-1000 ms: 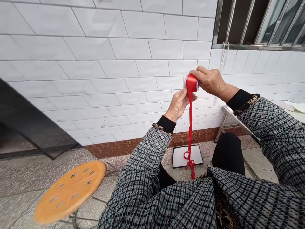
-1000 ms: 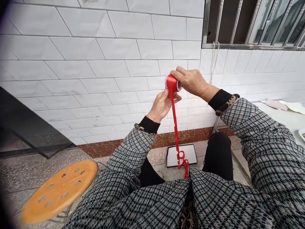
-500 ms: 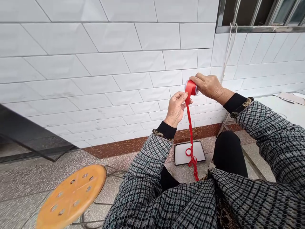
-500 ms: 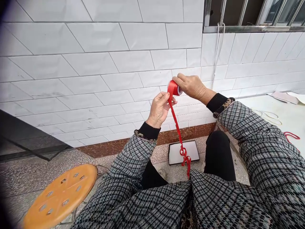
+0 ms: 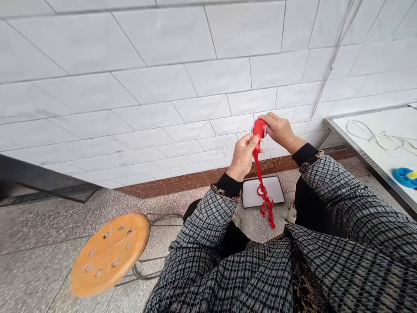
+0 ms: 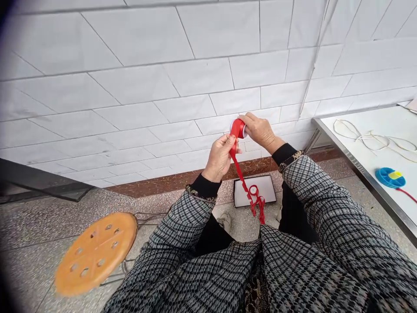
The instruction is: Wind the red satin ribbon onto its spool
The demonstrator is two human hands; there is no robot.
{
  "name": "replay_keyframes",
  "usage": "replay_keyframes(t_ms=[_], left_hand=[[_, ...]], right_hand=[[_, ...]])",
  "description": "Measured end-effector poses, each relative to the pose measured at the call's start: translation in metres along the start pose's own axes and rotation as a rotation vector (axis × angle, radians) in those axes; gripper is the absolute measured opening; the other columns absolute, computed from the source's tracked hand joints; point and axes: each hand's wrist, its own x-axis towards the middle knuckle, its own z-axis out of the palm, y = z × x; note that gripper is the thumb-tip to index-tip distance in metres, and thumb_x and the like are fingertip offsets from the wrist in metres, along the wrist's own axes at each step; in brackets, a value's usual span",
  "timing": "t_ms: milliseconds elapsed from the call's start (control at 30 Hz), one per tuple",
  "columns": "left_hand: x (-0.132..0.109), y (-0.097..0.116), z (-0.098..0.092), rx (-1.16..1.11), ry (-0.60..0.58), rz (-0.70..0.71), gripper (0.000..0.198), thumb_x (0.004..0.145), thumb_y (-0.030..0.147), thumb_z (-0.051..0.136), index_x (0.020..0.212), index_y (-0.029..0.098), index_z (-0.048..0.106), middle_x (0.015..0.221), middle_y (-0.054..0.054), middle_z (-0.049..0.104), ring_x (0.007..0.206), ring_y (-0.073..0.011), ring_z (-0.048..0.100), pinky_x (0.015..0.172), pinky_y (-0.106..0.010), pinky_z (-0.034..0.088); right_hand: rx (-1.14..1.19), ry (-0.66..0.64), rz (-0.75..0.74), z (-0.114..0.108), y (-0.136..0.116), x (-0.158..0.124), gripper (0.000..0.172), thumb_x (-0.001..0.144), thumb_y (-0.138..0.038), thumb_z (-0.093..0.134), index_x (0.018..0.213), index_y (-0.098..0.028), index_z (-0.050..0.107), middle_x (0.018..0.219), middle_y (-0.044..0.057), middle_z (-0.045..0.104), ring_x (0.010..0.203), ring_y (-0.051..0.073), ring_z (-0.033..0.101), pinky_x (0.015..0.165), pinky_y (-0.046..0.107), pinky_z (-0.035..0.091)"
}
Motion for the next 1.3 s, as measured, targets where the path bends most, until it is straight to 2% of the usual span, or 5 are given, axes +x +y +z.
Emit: replay_keyframes(t_ms=[367, 567, 967, 1067, 1300], left_hand=[[0.002, -0.058, -0.021, -0.013, 0.085, -0.260, 0.037, 0.089, 0.050, 0.081, 0.084, 0.017, 0.065, 0.049, 0.011, 0.037, 0.041, -0.0036, 0.028, 0.041, -0.018, 0.023], [-0.001, -0.073, -0.029, -0.021, 0.064, -0.253, 0.042, 0.081, 0.054, 0.087, 0.087, 0.016, 0.068, 0.049, 0.012, 0.037, 0.042, -0.0043, 0.032, 0.042, -0.017, 0.028], [0.001, -0.089, -0.043, 0.230, 0.166, -0.168, 0.036, 0.085, 0.048, 0.081, 0.078, 0.019, 0.061, 0.048, 0.010, 0.041, 0.039, -0.0037, 0.027, 0.041, -0.020, 0.017], [0.004, -0.094, -0.046, 0.224, 0.195, -0.126, 0.027, 0.085, 0.035, 0.082, 0.099, 0.021, 0.064, 0.053, 0.011, 0.048, 0.039, -0.0043, 0.031, 0.042, -0.019, 0.022], [0.009, -0.089, -0.054, 0.087, 0.052, -0.239, 0.088, 0.082, 0.037, 0.087, 0.158, 0.027, 0.044, 0.050, 0.015, 0.042, 0.037, -0.0055, 0.028, 0.040, -0.021, 0.018]], right_hand=[[0.558, -0.136, 0.263, 0.078, 0.010, -0.027, 0.043, 0.087, -0.006, 0.049, 0.118, -0.012, 0.077, 0.108, 0.012, 0.079, 0.093, 0.023, 0.074, 0.089, 0.033, 0.058], [0.949, -0.295, 0.657, 0.069, 0.000, -0.019, 0.025, 0.084, -0.004, 0.047, 0.085, -0.013, 0.070, 0.053, -0.003, 0.060, 0.047, 0.010, 0.056, 0.052, 0.019, 0.045], [1.445, -0.464, 0.940, 0.057, -0.021, -0.025, 0.012, 0.077, -0.007, 0.062, 0.071, -0.017, 0.060, 0.048, -0.002, 0.059, 0.037, 0.007, 0.048, 0.039, 0.016, 0.042], [1.509, -0.494, 1.001, 0.057, -0.025, -0.026, 0.012, 0.080, -0.008, 0.061, 0.071, -0.017, 0.059, 0.046, -0.002, 0.057, 0.037, 0.008, 0.047, 0.038, 0.016, 0.041], [1.701, -0.748, 1.085, 0.054, -0.026, -0.027, 0.017, 0.089, -0.008, 0.056, 0.074, -0.017, 0.053, 0.047, -0.003, 0.051, 0.035, 0.006, 0.039, 0.036, 0.013, 0.035]])
